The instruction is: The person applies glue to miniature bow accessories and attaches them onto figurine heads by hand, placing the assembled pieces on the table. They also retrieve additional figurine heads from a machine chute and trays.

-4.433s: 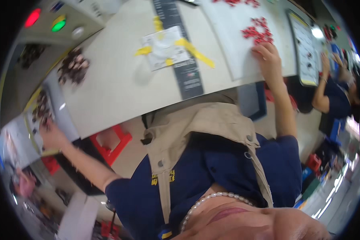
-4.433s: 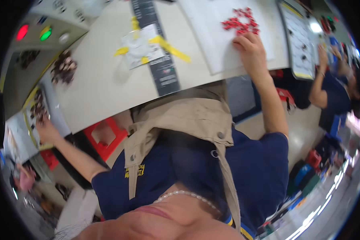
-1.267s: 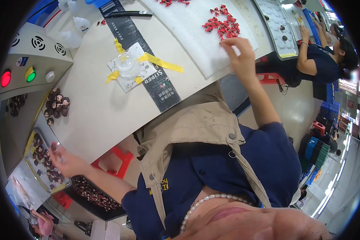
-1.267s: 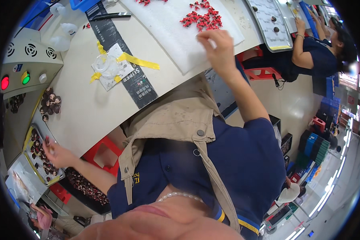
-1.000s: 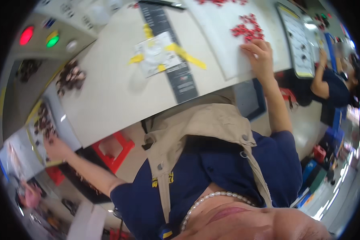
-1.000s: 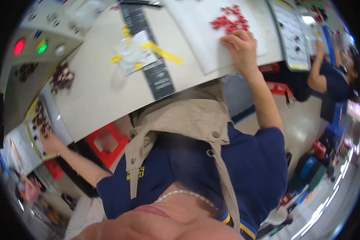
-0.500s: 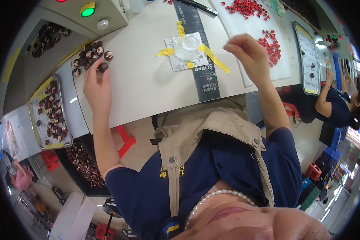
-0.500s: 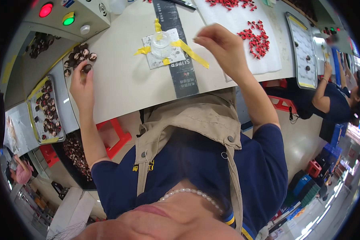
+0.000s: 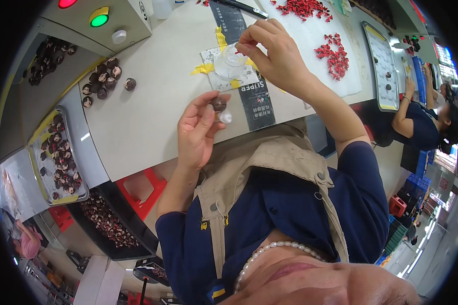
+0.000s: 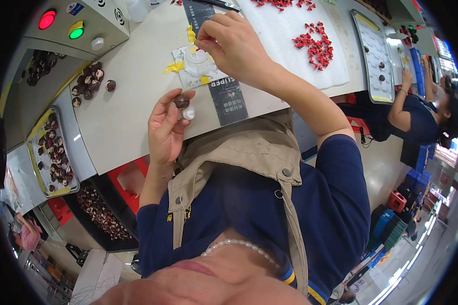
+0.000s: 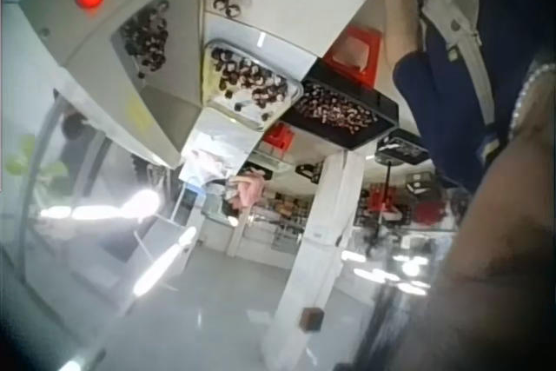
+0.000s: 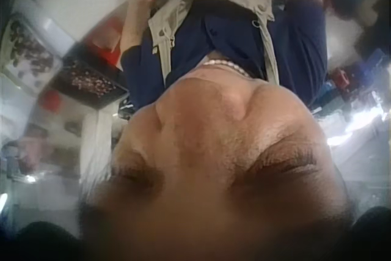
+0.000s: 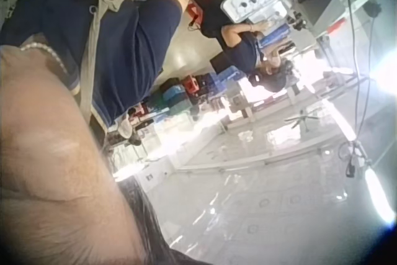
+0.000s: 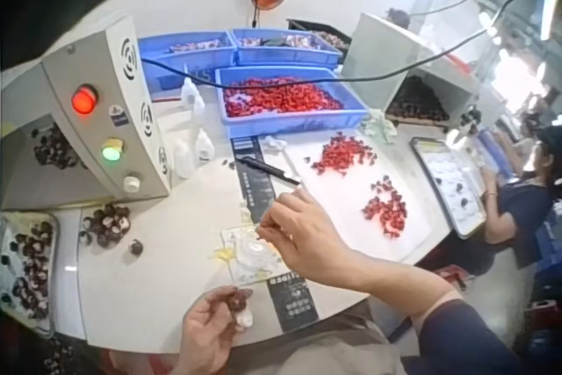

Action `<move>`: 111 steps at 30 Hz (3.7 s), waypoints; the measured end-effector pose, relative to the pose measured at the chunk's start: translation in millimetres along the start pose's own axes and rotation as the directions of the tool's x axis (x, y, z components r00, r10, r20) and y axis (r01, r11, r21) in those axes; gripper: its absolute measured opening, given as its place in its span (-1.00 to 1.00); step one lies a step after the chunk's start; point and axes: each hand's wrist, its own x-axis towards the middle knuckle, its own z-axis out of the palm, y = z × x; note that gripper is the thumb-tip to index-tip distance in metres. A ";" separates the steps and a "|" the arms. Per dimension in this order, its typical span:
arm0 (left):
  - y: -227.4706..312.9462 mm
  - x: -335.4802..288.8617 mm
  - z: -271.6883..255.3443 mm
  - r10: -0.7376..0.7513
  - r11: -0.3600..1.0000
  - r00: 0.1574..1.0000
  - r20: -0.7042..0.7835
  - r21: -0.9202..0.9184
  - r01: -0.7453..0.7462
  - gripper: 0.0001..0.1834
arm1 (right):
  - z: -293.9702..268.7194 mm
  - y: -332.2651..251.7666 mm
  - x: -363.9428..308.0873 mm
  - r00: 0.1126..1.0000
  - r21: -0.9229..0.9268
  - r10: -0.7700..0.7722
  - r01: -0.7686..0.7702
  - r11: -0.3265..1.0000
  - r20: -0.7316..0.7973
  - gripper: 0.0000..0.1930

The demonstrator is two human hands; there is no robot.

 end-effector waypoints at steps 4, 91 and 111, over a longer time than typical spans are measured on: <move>-10.7 7.0 3.0 0.032 0.997 0.999 0.033 0.069 -0.035 -0.66 | 8.7 6.9 -1.1 0.994 -0.045 -0.101 0.099 0.994 -0.042 -0.93; 84.8 21.1 -47.1 0.465 0.613 0.885 -0.020 0.728 -0.306 -0.71 | -72.6 99.6 -77.6 0.813 0.127 0.577 -0.582 0.803 0.075 -0.85; -18.5 11.7 13.3 0.024 0.995 0.999 0.033 0.094 -0.027 -0.68 | -1.0 4.3 -17.8 0.982 0.207 0.183 -0.170 0.963 -0.045 -0.89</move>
